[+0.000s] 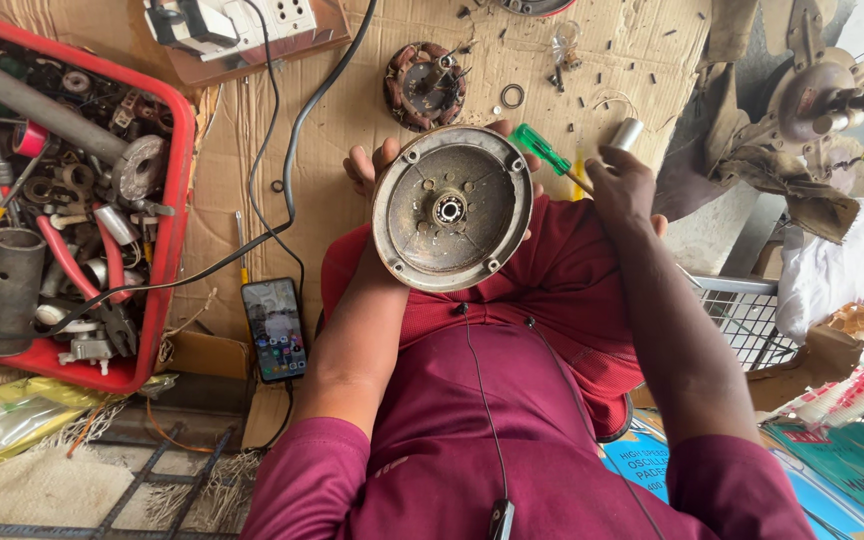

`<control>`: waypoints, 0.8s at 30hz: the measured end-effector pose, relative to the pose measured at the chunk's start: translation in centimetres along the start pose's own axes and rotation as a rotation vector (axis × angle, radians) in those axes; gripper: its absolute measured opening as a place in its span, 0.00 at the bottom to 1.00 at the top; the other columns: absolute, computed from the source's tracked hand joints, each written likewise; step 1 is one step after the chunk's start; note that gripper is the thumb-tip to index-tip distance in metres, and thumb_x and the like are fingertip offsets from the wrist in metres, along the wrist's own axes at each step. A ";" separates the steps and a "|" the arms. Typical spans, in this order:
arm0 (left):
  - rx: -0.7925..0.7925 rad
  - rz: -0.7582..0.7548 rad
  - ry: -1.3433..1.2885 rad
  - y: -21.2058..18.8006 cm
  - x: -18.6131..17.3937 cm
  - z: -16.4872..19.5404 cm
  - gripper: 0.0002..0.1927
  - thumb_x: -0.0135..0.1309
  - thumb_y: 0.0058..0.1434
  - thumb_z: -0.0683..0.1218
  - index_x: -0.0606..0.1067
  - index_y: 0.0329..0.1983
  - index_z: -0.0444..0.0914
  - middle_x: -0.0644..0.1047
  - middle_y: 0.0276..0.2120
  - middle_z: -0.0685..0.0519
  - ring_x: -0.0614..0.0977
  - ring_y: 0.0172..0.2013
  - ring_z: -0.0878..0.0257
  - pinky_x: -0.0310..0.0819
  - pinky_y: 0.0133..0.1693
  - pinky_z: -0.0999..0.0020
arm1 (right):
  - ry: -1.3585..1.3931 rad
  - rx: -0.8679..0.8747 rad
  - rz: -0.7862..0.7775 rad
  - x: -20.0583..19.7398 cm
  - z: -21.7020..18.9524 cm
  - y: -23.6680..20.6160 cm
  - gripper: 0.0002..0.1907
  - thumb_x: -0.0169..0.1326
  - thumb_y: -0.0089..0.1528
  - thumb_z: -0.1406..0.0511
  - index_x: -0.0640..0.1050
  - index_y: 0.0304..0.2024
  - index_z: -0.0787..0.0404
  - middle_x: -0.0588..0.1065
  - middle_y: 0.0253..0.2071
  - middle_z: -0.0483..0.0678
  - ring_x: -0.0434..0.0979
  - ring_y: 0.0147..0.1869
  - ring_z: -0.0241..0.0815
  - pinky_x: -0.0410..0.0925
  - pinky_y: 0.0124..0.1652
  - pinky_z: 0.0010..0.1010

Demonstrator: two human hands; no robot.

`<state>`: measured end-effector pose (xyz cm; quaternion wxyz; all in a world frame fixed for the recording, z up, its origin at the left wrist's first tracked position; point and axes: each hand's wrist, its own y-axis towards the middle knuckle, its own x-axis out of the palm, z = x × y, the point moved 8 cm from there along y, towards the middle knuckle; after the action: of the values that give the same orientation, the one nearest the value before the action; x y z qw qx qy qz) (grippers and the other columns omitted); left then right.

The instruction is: The person sits on the floor and uses a screwdriver to clean and scrape the inside of a circular metal housing. They then apply a substance from a small bottle into the housing and inspect the parts.

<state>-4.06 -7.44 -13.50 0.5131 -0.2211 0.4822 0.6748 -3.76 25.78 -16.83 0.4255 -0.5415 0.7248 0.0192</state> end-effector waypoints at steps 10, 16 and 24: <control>-0.422 -0.082 -0.292 -1.2 3.6 -3.6 0.49 0.60 0.67 0.64 0.48 0.79 0.41 0.49 0.73 0.49 0.48 0.73 0.43 0.47 0.71 0.37 | 0.406 -0.186 -0.505 -0.4 -9.1 -9.9 0.18 0.56 0.69 0.67 0.75 0.60 0.67 0.79 0.44 0.47 0.78 0.44 0.36 0.71 0.45 0.29; -0.871 -0.308 -1.318 -3.1 6.8 -2.9 0.48 0.60 0.67 0.64 0.50 0.79 0.41 0.54 0.71 0.49 0.53 0.70 0.45 0.52 0.69 0.41 | -0.078 -0.600 -0.625 4.2 -15.3 -15.3 0.24 0.61 0.61 0.69 0.74 0.60 0.62 0.78 0.28 0.49 0.80 0.30 0.40 0.73 0.32 0.34; -1.107 -0.934 -2.177 -3.3 7.0 4.1 0.47 0.60 0.66 0.64 0.53 0.79 0.41 0.60 0.67 0.48 0.61 0.66 0.48 0.58 0.66 0.47 | 0.431 -0.053 -0.938 7.1 -11.4 -16.8 0.43 0.60 0.60 0.73 0.57 0.75 0.58 0.76 0.33 0.54 0.72 0.27 0.41 0.64 0.27 0.36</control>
<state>-2.84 -0.45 -18.63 0.6635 0.1089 -0.6389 0.3737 2.55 7.84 -6.77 0.2155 -0.8105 0.4744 -0.2676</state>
